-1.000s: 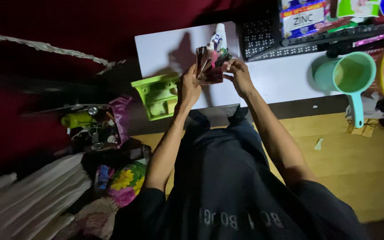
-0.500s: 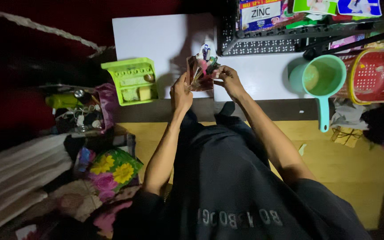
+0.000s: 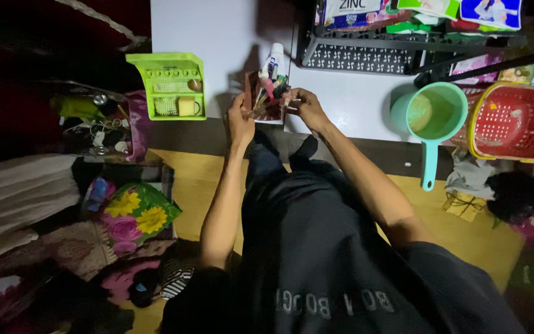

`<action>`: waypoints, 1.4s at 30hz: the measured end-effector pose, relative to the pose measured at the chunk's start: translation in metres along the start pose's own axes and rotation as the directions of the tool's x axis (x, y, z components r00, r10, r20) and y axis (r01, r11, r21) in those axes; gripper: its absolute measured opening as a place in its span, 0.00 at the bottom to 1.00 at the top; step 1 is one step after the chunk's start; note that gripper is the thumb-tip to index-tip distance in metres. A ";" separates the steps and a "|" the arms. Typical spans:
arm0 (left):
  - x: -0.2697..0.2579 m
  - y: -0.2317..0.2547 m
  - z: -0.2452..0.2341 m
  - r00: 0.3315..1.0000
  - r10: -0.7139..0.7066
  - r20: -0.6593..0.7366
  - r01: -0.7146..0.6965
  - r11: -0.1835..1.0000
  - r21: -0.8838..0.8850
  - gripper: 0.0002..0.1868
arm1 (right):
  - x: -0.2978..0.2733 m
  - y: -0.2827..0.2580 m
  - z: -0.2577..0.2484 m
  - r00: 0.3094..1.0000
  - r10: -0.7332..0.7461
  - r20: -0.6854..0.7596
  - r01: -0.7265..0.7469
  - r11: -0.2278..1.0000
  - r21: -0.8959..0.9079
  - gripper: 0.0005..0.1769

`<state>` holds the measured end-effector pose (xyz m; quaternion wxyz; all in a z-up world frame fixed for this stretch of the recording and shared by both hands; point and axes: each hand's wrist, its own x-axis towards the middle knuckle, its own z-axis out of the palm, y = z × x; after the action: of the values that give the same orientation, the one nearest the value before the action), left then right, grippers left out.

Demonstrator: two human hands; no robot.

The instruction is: The person organizes small packaged items and personal care products on a white countertop and black shelf. They move items from a red basket onto the shelf, arrange toothbrushes and toothpaste in a green holder, and reposition a green mug and other containers.

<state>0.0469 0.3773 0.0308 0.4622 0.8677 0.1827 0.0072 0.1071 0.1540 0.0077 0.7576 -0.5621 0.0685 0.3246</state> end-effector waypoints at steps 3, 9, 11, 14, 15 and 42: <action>0.005 -0.001 0.000 0.991 0.128 -0.037 -0.128 0.992 0.005 0.27 | 0.000 -0.004 0.002 0.999 -0.036 -0.011 0.036 0.999 -0.028 0.13; -0.006 0.042 -0.025 0.934 0.345 -0.093 -0.309 0.910 0.275 0.31 | -0.015 -0.024 0.008 0.992 -0.083 -0.092 0.054 0.958 -0.281 0.09; -0.010 0.060 -0.031 0.954 0.297 -0.049 -0.274 0.925 0.262 0.29 | -0.029 -0.034 0.015 0.979 -0.199 -0.054 0.163 0.909 -0.384 0.11; -0.012 0.080 -0.035 0.950 0.310 -0.039 -0.294 0.931 0.216 0.28 | -0.050 -0.052 0.028 0.965 -0.256 -0.052 0.191 0.829 -0.526 0.15; -0.012 0.084 -0.036 0.943 0.330 -0.043 -0.316 0.929 0.195 0.28 | -0.056 -0.057 0.033 0.964 -0.258 -0.066 0.176 0.803 -0.570 0.16; -0.030 0.174 -0.033 0.772 0.588 0.243 -0.566 0.809 -0.159 0.19 | -0.118 -0.118 0.005 0.753 -0.618 -0.226 0.559 0.782 -0.277 0.09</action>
<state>0.0666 0.3059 0.1942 0.4915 0.8554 -0.1601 0.0325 0.0815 0.0906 0.1601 0.7433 -0.6681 -0.0285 -0.0171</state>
